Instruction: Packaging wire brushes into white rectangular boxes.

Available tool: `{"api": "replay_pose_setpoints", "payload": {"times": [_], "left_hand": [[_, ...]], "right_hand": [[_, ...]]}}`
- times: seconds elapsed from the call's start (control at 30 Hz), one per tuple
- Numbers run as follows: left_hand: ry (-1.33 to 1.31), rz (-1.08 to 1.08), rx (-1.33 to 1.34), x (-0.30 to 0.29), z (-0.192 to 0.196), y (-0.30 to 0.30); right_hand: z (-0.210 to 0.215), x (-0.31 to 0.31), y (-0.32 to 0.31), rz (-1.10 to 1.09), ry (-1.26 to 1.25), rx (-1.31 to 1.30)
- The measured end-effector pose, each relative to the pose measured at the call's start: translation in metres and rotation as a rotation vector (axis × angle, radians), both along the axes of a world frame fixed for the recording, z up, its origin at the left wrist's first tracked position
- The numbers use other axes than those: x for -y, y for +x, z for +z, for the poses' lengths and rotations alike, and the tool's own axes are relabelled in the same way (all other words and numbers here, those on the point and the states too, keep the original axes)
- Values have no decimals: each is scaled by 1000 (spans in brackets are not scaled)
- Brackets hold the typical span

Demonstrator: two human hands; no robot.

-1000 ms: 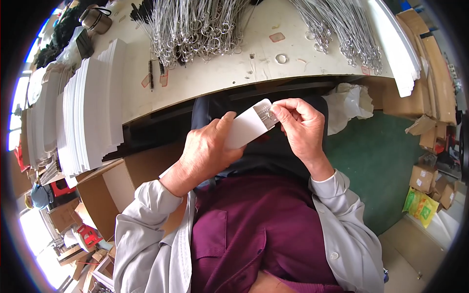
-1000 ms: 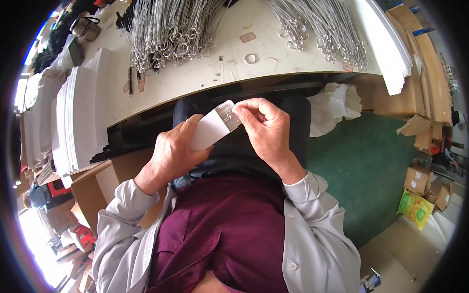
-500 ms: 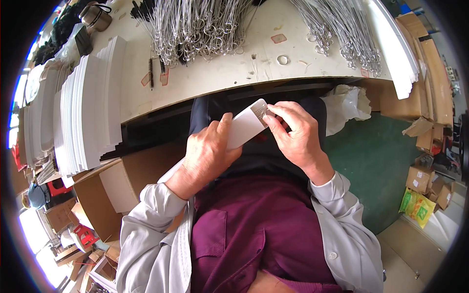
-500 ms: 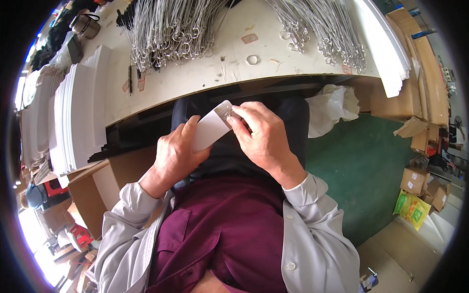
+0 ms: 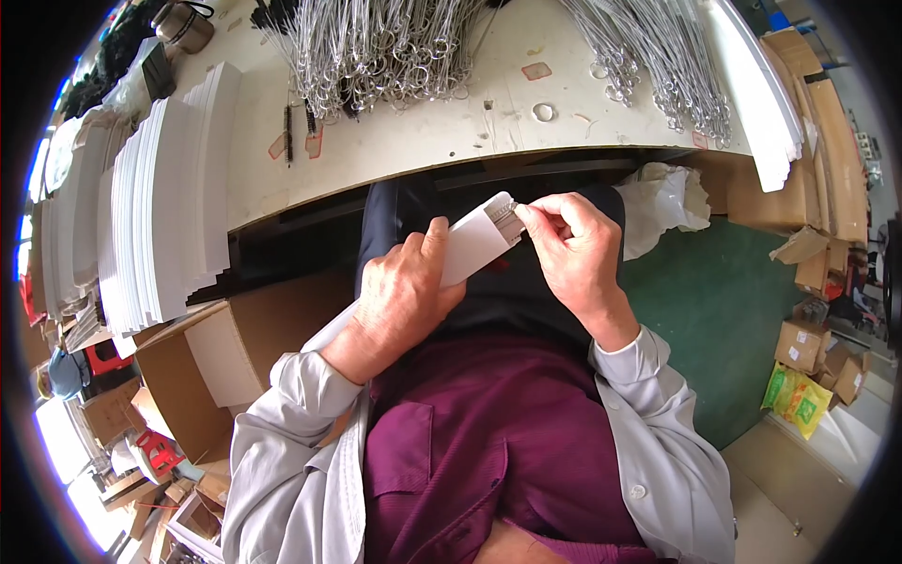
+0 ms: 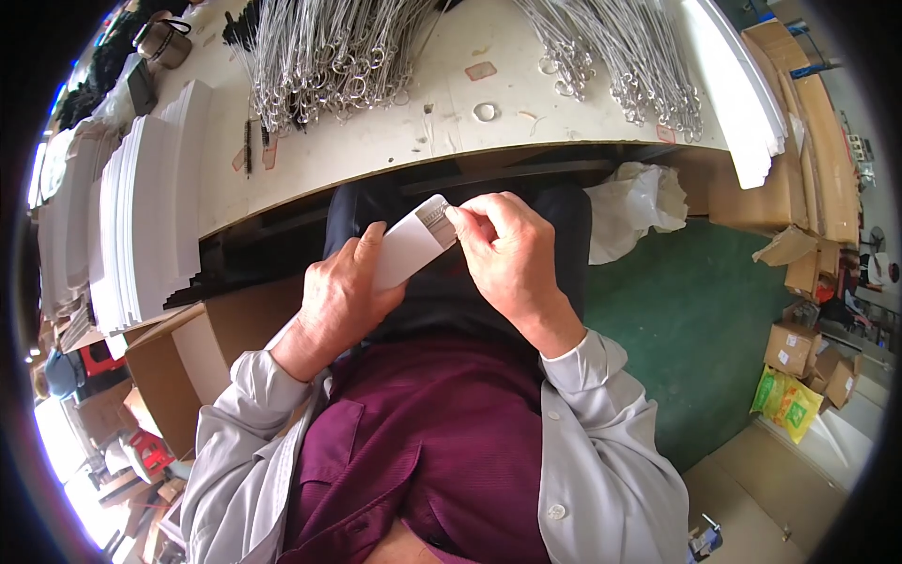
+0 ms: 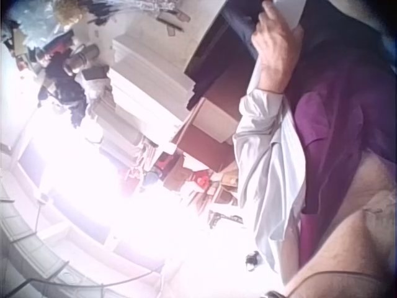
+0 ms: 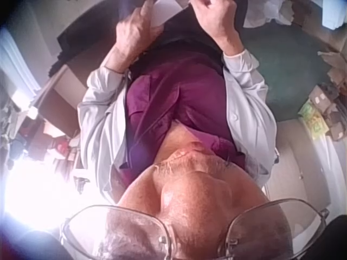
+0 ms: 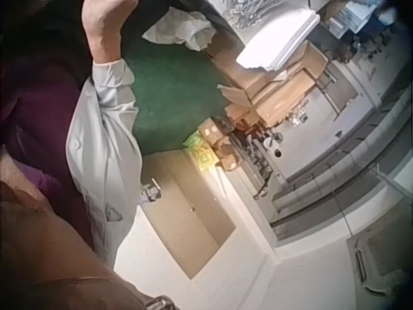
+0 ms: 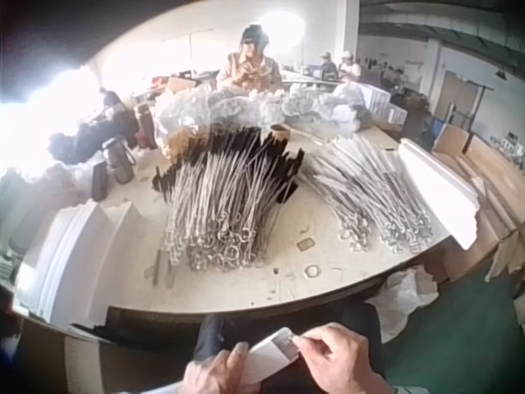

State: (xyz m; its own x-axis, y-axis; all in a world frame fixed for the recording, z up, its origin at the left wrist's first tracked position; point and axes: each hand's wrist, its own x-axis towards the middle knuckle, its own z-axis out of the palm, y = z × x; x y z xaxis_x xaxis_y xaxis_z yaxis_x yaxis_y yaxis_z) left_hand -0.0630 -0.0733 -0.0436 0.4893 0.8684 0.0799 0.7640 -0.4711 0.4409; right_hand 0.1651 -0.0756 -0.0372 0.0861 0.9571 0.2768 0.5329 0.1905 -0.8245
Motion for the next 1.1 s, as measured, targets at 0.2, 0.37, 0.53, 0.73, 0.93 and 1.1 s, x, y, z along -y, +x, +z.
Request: {"api": "replay_pose_setpoints", "payload": {"times": [0.2,0.37,0.53,0.73,0.93,1.1], "left_hand": [[-28,19,28,1,-2,5],[-34,18,27,4,-4,3],[-16,-20,33,5,-5,2],[-13,-10,49,4,-6,1],[-43,-25,61,4,-6,1],[-42,-38,67,5,-12,-1]], "right_hand": [[-7,-3,-5,109,54,52],[-3,-4,3,251,-116,-40],[1,-5,1,221,-336,-157],[-3,-6,0,173,-378,-306],[-12,-9,8,35,-292,-447],[-10,-11,16,78,-264,-352]]}}
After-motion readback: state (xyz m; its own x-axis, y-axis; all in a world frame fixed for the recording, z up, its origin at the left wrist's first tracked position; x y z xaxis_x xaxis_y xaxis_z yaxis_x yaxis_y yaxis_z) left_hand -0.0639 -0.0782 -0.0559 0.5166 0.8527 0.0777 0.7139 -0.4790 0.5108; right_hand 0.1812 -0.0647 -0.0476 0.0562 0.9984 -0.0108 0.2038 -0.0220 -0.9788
